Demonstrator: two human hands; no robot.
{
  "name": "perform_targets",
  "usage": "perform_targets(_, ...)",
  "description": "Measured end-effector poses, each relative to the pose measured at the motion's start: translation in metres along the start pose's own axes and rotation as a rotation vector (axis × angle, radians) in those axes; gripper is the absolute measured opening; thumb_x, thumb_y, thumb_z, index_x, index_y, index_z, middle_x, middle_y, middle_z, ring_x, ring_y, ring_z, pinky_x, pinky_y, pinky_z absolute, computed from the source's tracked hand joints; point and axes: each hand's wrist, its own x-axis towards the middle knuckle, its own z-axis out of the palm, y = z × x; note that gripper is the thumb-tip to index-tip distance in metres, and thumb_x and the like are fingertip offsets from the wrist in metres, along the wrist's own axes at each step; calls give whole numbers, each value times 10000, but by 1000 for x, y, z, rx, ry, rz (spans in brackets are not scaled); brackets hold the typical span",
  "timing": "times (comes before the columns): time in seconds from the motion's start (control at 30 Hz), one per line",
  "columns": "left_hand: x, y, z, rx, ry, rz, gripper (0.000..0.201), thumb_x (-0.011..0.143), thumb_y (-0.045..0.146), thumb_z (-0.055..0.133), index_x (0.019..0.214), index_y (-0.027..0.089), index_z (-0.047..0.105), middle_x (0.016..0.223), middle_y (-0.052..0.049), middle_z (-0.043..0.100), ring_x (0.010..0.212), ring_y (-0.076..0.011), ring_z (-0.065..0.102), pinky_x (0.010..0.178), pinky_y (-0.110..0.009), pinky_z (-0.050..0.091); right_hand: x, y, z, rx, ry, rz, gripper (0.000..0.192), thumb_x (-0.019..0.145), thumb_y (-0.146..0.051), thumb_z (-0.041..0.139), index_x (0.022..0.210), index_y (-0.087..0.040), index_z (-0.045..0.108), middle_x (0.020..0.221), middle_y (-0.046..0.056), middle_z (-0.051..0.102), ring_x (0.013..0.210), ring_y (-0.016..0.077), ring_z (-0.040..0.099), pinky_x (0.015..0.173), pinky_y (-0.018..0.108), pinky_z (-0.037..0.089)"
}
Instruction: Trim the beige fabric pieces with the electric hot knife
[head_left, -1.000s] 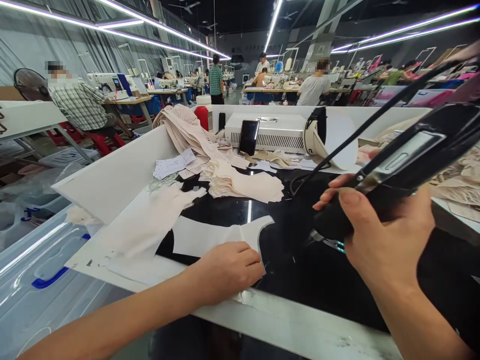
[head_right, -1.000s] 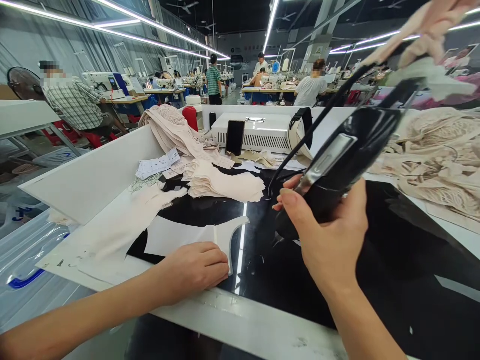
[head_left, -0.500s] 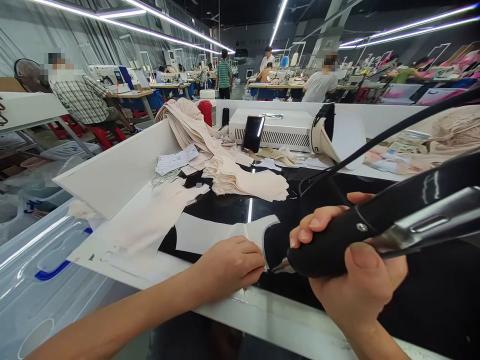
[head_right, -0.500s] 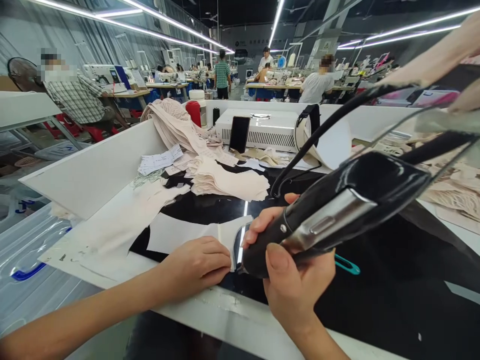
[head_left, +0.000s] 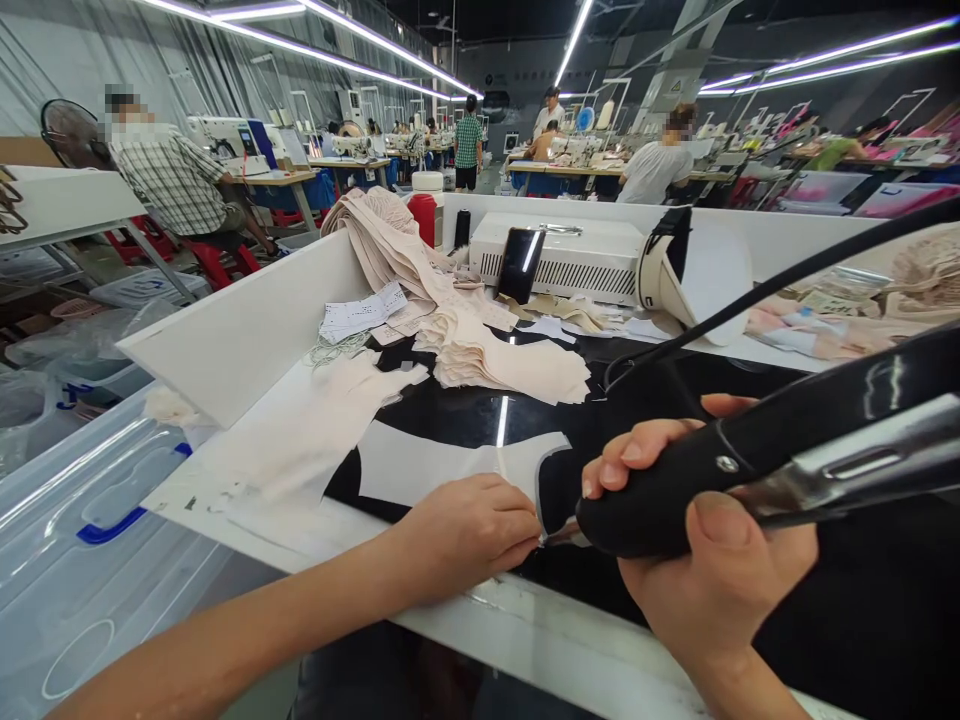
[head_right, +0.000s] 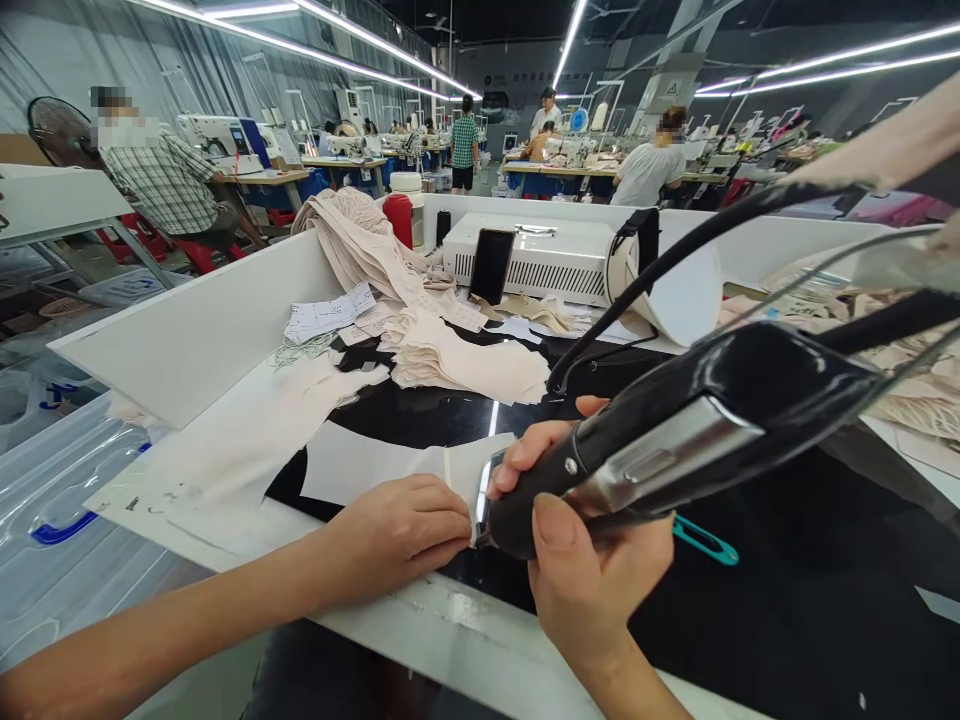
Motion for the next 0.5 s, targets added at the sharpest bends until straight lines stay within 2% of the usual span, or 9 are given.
perform_targets(0.1, -2, -2, -3, 61, -2, 46, 238, 1263, 202, 612, 1129, 157, 804, 1127, -80, 870, 1042, -206, 820, 1005, -330, 676, -1, 0, 0, -12, 2, -12, 548, 862, -512, 1034, 1252, -301, 712, 812, -53, 704, 578, 199, 672, 487, 333, 626)
perform_targets(0.2, -4, -3, -7, 149, 9, 131, 282, 1269, 138, 538, 1161, 150, 799, 1153, -86, 874, 1081, -200, 826, 1090, -332, 677, -2, 0, 0, -9, -6, -13, 558, 865, -506, 1038, 1260, -294, 706, 819, -51, 709, 587, 197, 670, 497, 328, 624)
perform_targets(0.27, -5, -4, -10, 205, 17, 159, 287, 1283, 155, 519, 1217, 144, 799, 1166, -87, 877, 1110, -200, 826, 1125, -336, 672, -2, 0, 0, -10, -12, -10, 566, 869, -513, 1038, 1267, -295, 700, 824, -51, 706, 588, 198, 670, 501, 329, 620)
perform_targets(0.4, -9, -4, -13, 272, 36, 183, 240, 1288, 251, 588, 1337, 124, 786, 1186, -91, 867, 1148, -210, 810, 1131, -329, 671, -1, 0, -2, -27, -21, -11, 566, 885, -526, 1021, 1276, -300, 680, 833, -54, 683, 595, 197, 673, 503, 323, 599)
perform_targets(0.5, -11, -4, -13, 296, -10, 175, 267, 1254, 342, 696, 1417, 143, 770, 1246, -104, 848, 1185, -226, 796, 1123, -345, 679, -1, 0, -1, -32, -14, -9, 566, 880, -527, 1018, 1273, -302, 679, 829, -56, 679, 597, 200, 679, 506, 328, 603)
